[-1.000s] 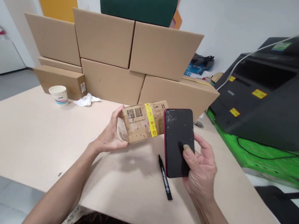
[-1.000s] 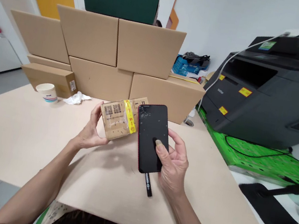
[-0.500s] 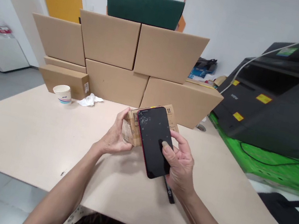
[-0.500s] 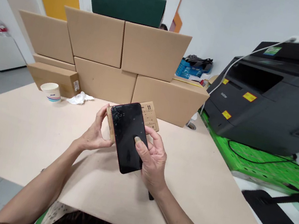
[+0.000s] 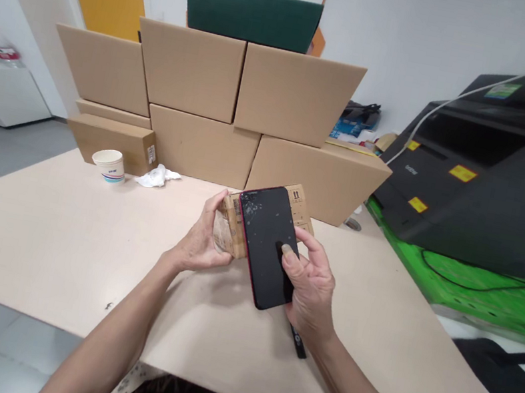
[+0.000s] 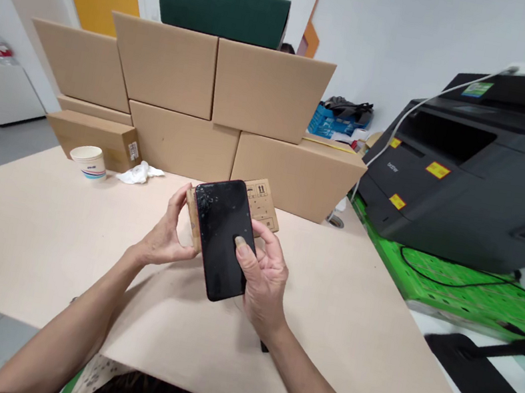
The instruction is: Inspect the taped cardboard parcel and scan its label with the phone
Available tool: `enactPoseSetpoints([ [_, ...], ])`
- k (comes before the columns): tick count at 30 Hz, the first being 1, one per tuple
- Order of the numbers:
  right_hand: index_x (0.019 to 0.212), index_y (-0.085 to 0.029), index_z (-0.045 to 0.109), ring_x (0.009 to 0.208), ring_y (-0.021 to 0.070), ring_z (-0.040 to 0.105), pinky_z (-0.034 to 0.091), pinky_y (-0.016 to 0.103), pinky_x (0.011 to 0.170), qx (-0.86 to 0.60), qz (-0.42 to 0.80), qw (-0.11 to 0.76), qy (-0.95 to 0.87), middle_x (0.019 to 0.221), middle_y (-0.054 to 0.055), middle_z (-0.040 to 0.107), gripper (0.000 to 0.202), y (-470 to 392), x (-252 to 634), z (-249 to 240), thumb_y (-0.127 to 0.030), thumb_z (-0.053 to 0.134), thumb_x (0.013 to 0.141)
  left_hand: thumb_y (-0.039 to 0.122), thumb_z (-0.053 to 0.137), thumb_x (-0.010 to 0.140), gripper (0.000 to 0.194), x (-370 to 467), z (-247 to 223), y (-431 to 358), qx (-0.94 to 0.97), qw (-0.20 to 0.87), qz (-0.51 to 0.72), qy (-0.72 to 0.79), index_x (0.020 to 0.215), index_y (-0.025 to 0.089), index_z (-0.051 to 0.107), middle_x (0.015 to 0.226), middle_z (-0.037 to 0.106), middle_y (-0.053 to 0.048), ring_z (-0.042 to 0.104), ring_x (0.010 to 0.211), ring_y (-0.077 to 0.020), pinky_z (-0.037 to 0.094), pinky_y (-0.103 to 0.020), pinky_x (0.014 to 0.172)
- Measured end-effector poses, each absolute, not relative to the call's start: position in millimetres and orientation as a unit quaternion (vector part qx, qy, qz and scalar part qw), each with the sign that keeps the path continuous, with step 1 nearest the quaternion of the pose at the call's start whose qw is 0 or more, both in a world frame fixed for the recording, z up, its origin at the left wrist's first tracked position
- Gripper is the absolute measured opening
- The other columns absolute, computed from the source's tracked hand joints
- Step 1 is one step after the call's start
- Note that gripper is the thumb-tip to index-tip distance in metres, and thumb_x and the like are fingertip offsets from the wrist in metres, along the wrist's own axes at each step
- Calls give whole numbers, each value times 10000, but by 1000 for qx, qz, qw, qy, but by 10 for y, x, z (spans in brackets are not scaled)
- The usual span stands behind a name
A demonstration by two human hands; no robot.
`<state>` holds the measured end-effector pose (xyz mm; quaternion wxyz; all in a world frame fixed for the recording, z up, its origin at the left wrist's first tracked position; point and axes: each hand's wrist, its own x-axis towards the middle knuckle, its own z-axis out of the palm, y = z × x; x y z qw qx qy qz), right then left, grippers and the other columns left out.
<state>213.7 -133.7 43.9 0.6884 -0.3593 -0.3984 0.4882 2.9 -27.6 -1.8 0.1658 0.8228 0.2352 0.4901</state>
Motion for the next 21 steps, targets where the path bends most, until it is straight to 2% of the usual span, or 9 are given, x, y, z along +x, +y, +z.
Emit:
enactPoseSetpoints([
  [11, 1158, -279, 694, 589, 113, 691, 590, 225, 551, -355, 498, 698, -371, 815, -34, 795, 495, -1339, 2132, 432, -392, 926, 735, 248, 882, 668, 1300, 40, -13, -285, 824, 167, 486, 237, 1664, 332, 52, 1677, 245, -172, 315, 1545, -449, 298, -663, 1268],
  [16, 1165, -291, 710, 696, 118, 724, 600, 230, 638, -345, 487, 707, -379, 920, -28, 805, 456, -1307, 2145, 406, -359, 909, 761, 205, 868, 652, 1310, 37, -2, -291, 823, 170, 487, 239, 1666, 342, 51, 1671, 254, -168, 323, 1544, -448, 308, -666, 1263],
  [21, 1158, -288, 718, 666, 123, 695, 615, 278, 716, -352, 469, 709, -392, 844, -36, 773, 432, -1272, 2160, 386, -380, 891, 774, 194, 864, 632, 1324, 23, -8, -280, 824, 172, 488, 230, 1669, 340, 54, 1685, 242, -168, 317, 1546, -449, 306, -664, 1265],
])
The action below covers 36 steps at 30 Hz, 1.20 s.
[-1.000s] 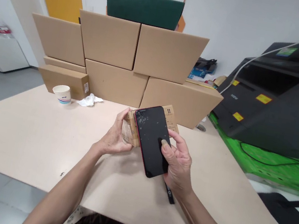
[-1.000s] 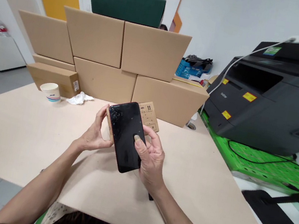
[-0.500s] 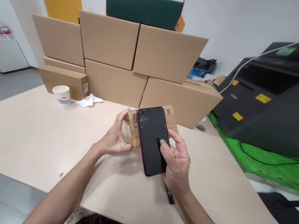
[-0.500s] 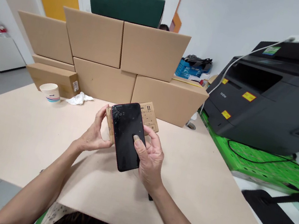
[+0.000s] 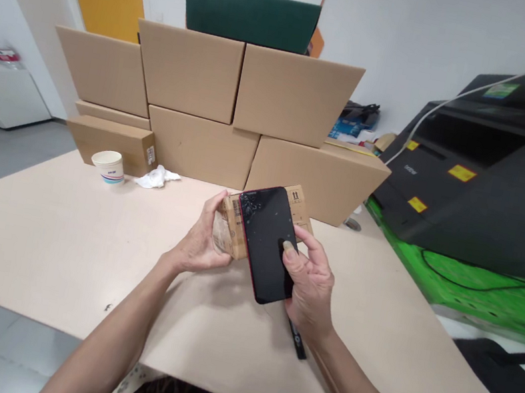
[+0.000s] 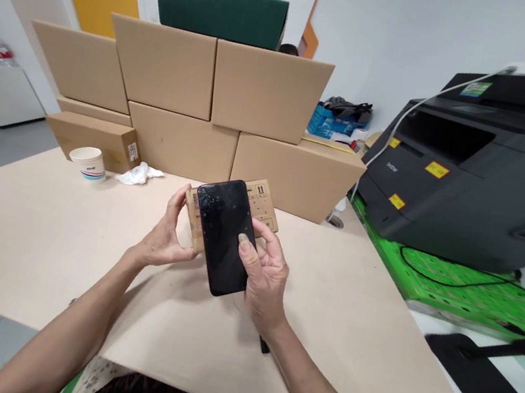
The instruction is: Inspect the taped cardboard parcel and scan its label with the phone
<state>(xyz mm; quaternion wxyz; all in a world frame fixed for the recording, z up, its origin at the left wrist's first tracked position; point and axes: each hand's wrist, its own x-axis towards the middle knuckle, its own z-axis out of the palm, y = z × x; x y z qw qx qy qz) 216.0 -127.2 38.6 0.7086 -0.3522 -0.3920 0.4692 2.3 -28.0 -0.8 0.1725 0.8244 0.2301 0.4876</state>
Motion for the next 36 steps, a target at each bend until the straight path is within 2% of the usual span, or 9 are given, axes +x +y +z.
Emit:
enactPoseSetpoints([
  [5, 1165, -281, 710, 704, 133, 714, 599, 269, 670, -358, 470, 704, -394, 912, -18, 788, 408, -1263, 2140, 353, -390, 865, 803, 198, 859, 644, 1313, 23, -18, -277, 825, 170, 486, 231, 1669, 337, 50, 1691, 230, -168, 302, 1553, -453, 291, -670, 1270],
  [10, 1207, -289, 680, 741, 161, 718, 605, 304, 688, -367, 458, 704, -400, 895, -12, 771, 448, -1271, 2124, 361, -416, 847, 811, 238, 882, 657, 1312, 26, -15, -284, 826, 166, 487, 233, 1668, 329, 52, 1680, 244, -175, 330, 1539, -452, 322, -657, 1262],
  [21, 1241, -276, 649, 618, 159, 701, 604, 306, 601, -378, 455, 718, -368, 807, -24, 765, 592, -1292, 2237, 408, -430, 909, 732, 227, 877, 637, 1323, 30, 8, -290, 826, 171, 483, 233, 1663, 339, 50, 1673, 245, -171, 334, 1528, -450, 342, -664, 1247],
  [26, 1148, -238, 678, 640, 165, 720, 629, 362, 718, -424, 344, 764, -343, 841, -11, 767, 557, -1246, 2555, 378, -464, 921, 700, 202, 853, 633, 1325, 30, 9, -289, 823, 178, 482, 241, 1666, 343, 35, 1667, 233, -168, 337, 1525, -445, 344, -658, 1244],
  [30, 1036, -202, 672, 642, 148, 690, 614, 328, 657, -466, 258, 800, -275, 862, -2, 756, 637, -1087, 2988, 202, -525, 958, 568, 191, 847, 628, 1331, 20, -10, -271, 820, 182, 487, 239, 1666, 353, 30, 1657, 234, -164, 339, 1522, -444, 340, -658, 1240],
  [32, 1004, -197, 658, 653, 155, 685, 597, 313, 614, -501, 237, 791, -260, 849, 0, 740, 636, -979, 3220, 73, -567, 933, 565, 204, 858, 625, 1338, 16, -16, -260, 819, 182, 489, 238, 1664, 351, 29, 1656, 233, -166, 333, 1522, -446, 333, -657, 1242],
  [36, 903, -216, 620, 605, 181, 671, 581, 319, 527, -609, 265, 709, -238, 750, -10, 706, 609, -765, 3569, -186, -577, 911, 509, 222, 863, 635, 1322, 18, -20, -248, 819, 185, 489, 236, 1661, 352, 39, 1647, 247, -165, 333, 1522, -440, 323, -650, 1246],
])
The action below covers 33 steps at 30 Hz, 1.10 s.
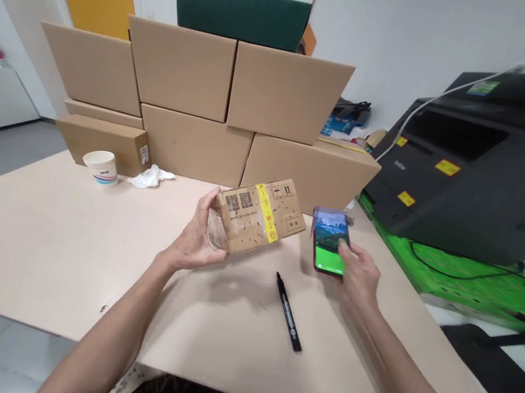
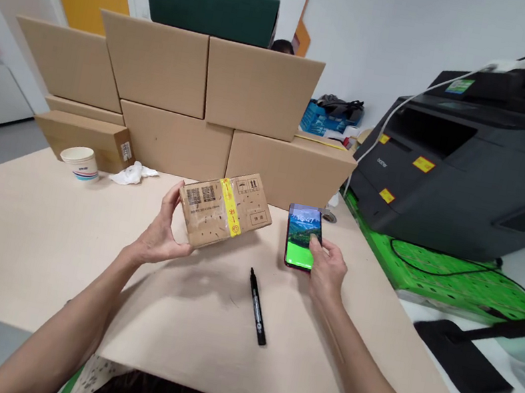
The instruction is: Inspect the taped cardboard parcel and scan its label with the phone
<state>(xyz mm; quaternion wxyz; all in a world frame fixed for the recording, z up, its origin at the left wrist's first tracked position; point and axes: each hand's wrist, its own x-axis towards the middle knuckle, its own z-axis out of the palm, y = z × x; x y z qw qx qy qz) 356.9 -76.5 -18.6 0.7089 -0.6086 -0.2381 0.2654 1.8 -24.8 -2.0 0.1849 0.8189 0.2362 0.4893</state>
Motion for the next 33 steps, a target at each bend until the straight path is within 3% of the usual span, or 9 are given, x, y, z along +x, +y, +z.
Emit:
enactPoseSetpoints([
  [5, 793, -217, 566, 524, 162, 627, 552, 299, 473, -668, 273, 653, -229, 624, -34, 640, 476, -577, 3731, -400, -481, 880, 552, 253, 875, 639, 1326, 22, -33, -237, 820, 174, 491, 236, 1657, 351, 32, 1665, 217, -168, 322, 1524, -449, 318, -656, 1246],
  [11, 869, -212, 565, 563, 181, 651, 564, 306, 498, -739, 265, 557, -269, 638, -27, 628, 347, -480, 3837, -505, -443, 769, 710, 272, 882, 649, 1330, 13, -21, -248, 819, 178, 489, 240, 1661, 349, 22, 1678, 205, -167, 329, 1525, -438, 337, -638, 1244],
  [15, 1065, -182, 619, 671, 228, 699, 591, 361, 565, -798, 233, 446, -331, 785, 37, 692, 323, -476, 3951, -471, -413, 651, 842, 265, 881, 637, 1337, 15, -19, -251, 819, 183, 488, 240, 1664, 353, 30, 1674, 213, -161, 325, 1525, -438, 338, -641, 1243],
  [18, 1188, -146, 629, 922, 307, 739, 608, 444, 774, -834, 186, 342, -391, 987, 143, 737, 362, -501, 3995, -405, -355, 611, 893, 240, 872, 630, 1343, 19, -24, -249, 819, 183, 487, 242, 1663, 360, 21, 1670, 213, -157, 326, 1522, -439, 338, -645, 1243],
  [22, 1330, -123, 584, 1186, 395, 682, 515, 536, 998, -851, 128, 211, -464, 1240, 255, 683, 445, -565, 3914, -340, -393, 509, 985, 244, 874, 628, 1352, 20, -24, -246, 823, 176, 485, 238, 1662, 365, 12, 1677, 196, -154, 317, 1521, -445, 339, -651, 1241],
  [27, 1378, -128, 535, 1136, 425, 702, 498, 587, 970, -856, 86, 97, -500, 1283, 277, 612, 518, -627, 3752, -301, -452, 293, 1055, 247, 869, 635, 1342, 22, -6, -255, 821, 184, 485, 238, 1660, 367, 12, 1667, 199, -155, 342, 1505, -445, 352, -654, 1231],
  [33, 1383, -143, 520, 1104, 402, 724, 516, 554, 940, -855, 68, 30, -513, 1268, 251, 608, 520, -639, 3687, -234, -426, 216, 1070, 269, 876, 644, 1336, 35, 8, -264, 820, 188, 484, 239, 1662, 364, 17, 1656, 228, -156, 337, 1505, -448, 338, -659, 1238],
])
